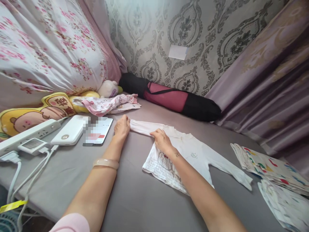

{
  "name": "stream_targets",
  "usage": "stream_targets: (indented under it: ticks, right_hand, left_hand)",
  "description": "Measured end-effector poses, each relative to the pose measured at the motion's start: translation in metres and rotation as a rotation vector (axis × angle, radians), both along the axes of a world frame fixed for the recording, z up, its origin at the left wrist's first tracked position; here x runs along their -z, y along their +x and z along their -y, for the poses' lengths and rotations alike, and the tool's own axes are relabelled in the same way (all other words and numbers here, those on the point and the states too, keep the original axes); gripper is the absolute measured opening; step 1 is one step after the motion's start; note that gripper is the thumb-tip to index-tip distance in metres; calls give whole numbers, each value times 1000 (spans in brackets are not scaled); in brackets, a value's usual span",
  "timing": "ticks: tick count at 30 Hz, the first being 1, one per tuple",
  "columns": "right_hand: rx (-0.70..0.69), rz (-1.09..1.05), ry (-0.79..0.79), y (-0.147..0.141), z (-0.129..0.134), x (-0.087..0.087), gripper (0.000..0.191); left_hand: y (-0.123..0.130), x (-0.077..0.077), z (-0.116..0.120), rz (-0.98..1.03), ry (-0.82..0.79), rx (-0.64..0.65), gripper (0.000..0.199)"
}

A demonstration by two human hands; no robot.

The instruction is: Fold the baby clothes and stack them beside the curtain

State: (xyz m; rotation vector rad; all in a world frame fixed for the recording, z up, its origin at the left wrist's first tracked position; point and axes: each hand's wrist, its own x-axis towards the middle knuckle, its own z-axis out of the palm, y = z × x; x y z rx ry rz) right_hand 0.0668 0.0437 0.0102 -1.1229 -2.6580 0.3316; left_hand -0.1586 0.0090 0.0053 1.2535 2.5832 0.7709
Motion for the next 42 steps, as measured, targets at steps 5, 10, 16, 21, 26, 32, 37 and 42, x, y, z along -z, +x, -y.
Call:
stream_targets:
  ticks: [5,10,16,21,26,32,37,42]
  right_hand:
    - [89,-65,-62,10,-21,-5,38]
    - [286,95,86,11,-38,-1,39]
    - [304,150,-46,-4,-34,19,59]
    - [300,127,-85,-2,-31,24,65]
    - [304,89,-96,-2,-31,25,64]
    - [252,-76,-312,16,-37,3,64]
    - [390,-76,-167,81,-30,-12,61]
    - [563,120,-78,135,-14,5,64]
  left_hand:
    - [4,-3,0,-152,71,-48,32]
    - [26,-7,-7,-255,195,372,31]
    - [44,13,-15,-276,-36,635,40]
    - [39,18,-16,-271,-244,448,53]
    - [43,16,-16,-311,-240,381,58]
    - [44,19,-12,-396,-189,394,56]
    - [57,8,-12,-385,-51,441,54]
    - [103,3,-15,-323,-170,815,55]
